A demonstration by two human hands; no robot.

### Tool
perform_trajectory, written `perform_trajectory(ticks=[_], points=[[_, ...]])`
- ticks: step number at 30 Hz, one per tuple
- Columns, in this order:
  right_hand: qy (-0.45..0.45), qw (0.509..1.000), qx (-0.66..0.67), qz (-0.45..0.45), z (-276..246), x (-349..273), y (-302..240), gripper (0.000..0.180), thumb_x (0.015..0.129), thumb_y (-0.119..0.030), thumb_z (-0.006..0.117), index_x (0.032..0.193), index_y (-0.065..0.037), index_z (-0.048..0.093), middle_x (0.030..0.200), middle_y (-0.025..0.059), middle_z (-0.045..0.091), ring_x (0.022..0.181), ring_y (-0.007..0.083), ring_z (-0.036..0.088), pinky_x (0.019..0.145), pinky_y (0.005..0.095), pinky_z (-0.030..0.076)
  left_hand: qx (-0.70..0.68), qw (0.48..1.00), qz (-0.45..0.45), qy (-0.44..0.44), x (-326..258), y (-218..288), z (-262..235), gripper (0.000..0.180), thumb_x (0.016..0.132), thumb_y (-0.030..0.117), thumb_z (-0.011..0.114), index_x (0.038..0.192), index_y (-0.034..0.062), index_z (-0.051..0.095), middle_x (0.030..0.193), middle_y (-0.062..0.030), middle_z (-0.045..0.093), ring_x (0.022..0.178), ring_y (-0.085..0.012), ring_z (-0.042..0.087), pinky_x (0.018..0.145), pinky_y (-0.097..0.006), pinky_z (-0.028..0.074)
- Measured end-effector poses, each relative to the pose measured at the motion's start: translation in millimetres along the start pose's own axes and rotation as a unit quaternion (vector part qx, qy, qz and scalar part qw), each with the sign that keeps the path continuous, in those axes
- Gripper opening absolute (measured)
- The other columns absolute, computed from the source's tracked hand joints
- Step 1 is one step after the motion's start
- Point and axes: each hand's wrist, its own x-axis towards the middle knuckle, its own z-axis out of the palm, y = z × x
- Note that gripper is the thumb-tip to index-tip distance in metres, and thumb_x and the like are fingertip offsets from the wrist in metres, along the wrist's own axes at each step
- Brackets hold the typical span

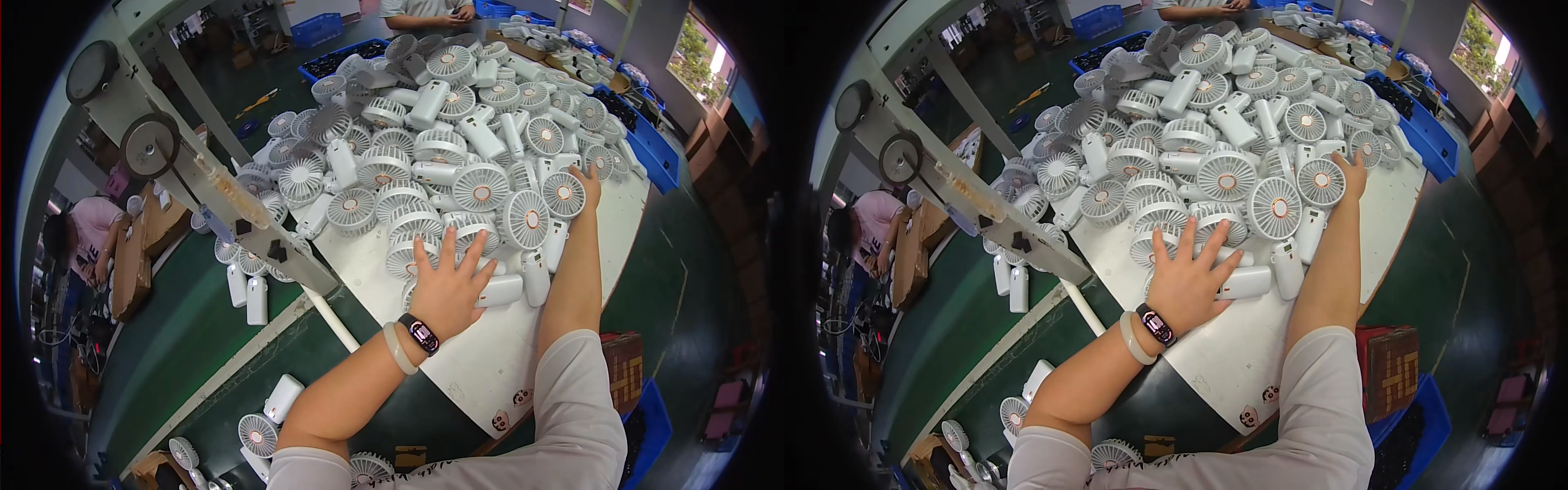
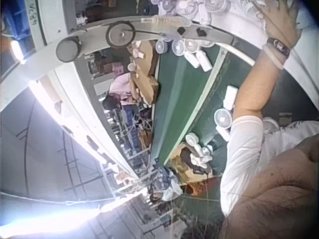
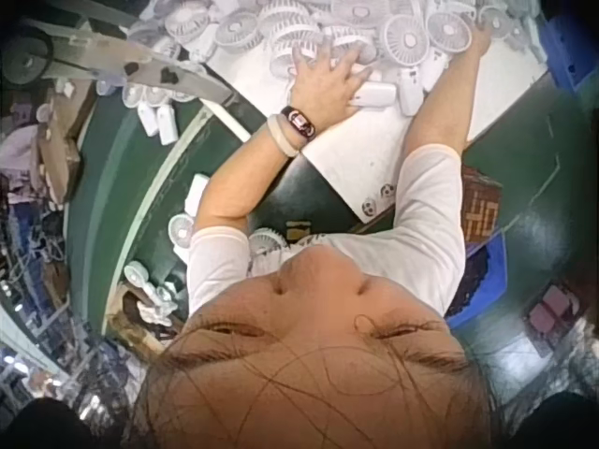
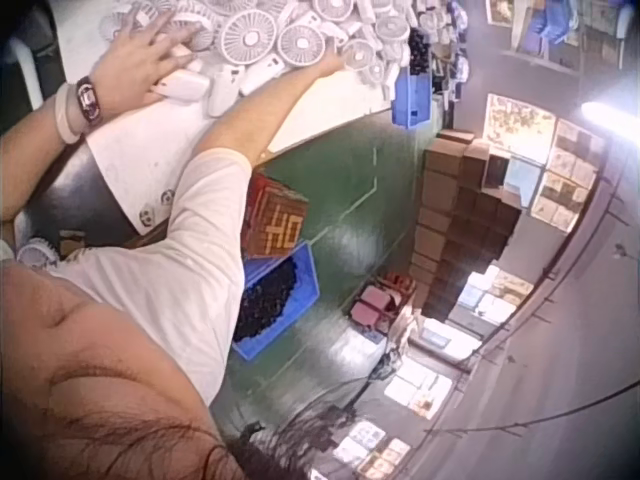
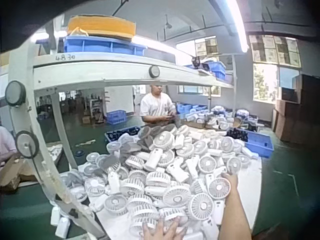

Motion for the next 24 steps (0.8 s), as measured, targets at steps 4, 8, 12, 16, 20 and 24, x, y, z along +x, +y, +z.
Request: perform_trajectory(ticks=[4, 8, 12, 16, 20, 24], points=[[-0.003, 1.000, 0.024, -0.012, 12, 2, -4, 0.078, 0.073, -0.010, 0.071, 0.139, 0.001, 0.030, 0.110, 0.0224, 0.059, 0.078, 0.0212, 0.065, 0.061, 0.0300, 0.054, 0.000, 1.000, -0.011, 0.006, 7, -10, 7, 0.063, 0.066, 0.044, 0.071, 0.123, 0.0235, 0.054, 0.145, -0.0080, 0.029, 0.127, -0.0392, 0.031, 0.093, -0.070, 0.022], [-0.014, 0.993, 0.114, 0.008, 5, 4, -2, 0.075, 0.075, -0.008, 0.070, 0.138, 0.002, 0.031, 0.105, 0.0194, 0.060, 0.076, 0.0219, 0.065, 0.061, 0.0315, 0.054, 0.004, 1.000, -0.010, 0.010, 8, -9, 9, 0.064, 0.067, 0.044, 0.071, 0.123, 0.0201, 0.054, 0.144, -0.0092, 0.029, 0.126, -0.0390, 0.032, 0.094, -0.070, 0.022], [0.034, 0.987, 0.156, 0.000, -5, 2, -9, 0.051, 0.081, -0.012, 0.064, 0.125, 0.007, 0.046, 0.096, 0.0162, 0.063, 0.074, 0.0218, 0.065, 0.061, 0.0327, 0.053, 0.007, 1.000, 0.008, 0.015, 7, -6, 11, 0.068, 0.065, 0.046, 0.072, 0.124, 0.0170, 0.054, 0.144, -0.0111, 0.030, 0.126, -0.0391, 0.032, 0.095, -0.069, 0.022], [0.025, 0.973, 0.226, 0.027, 4, -39, -38, 0.034, 0.086, -0.021, 0.049, 0.100, 0.007, 0.061, 0.087, 0.0154, 0.065, 0.073, 0.0226, 0.065, 0.063, 0.0324, 0.052, -0.017, 1.000, 0.016, 0.012, -12, -3, 9, 0.074, 0.063, 0.051, 0.071, 0.126, 0.0171, 0.051, 0.140, -0.0142, 0.033, 0.128, -0.0393, 0.029, 0.098, -0.068, 0.019], [0.037, 0.945, 0.324, 0.001, -27, -20, -25, 0.045, 0.092, -0.028, 0.040, 0.119, 0.007, 0.050, 0.118, 0.0204, 0.054, 0.112, 0.0253, 0.053, 0.092, 0.0351, 0.043, -0.039, 0.994, 0.099, 0.033, -43, 10, -25, 0.061, 0.072, 0.043, 0.066, 0.125, 0.0145, 0.051, 0.139, -0.0150, 0.035, 0.131, -0.0368, 0.028, 0.101, -0.062, 0.022], [0.032, 0.895, 0.407, 0.178, -46, -60, -25, 0.056, 0.096, -0.040, 0.032, 0.131, 0.003, 0.039, 0.136, 0.0203, 0.034, 0.127, 0.0289, 0.035, 0.105, 0.0368, 0.033, -0.080, 0.989, 0.089, 0.091, -124, -12, -67, 0.038, 0.077, 0.023, 0.057, 0.112, 0.0103, 0.056, 0.126, -0.0140, 0.048, 0.121, -0.0316, 0.042, 0.095, -0.052, 0.036]])
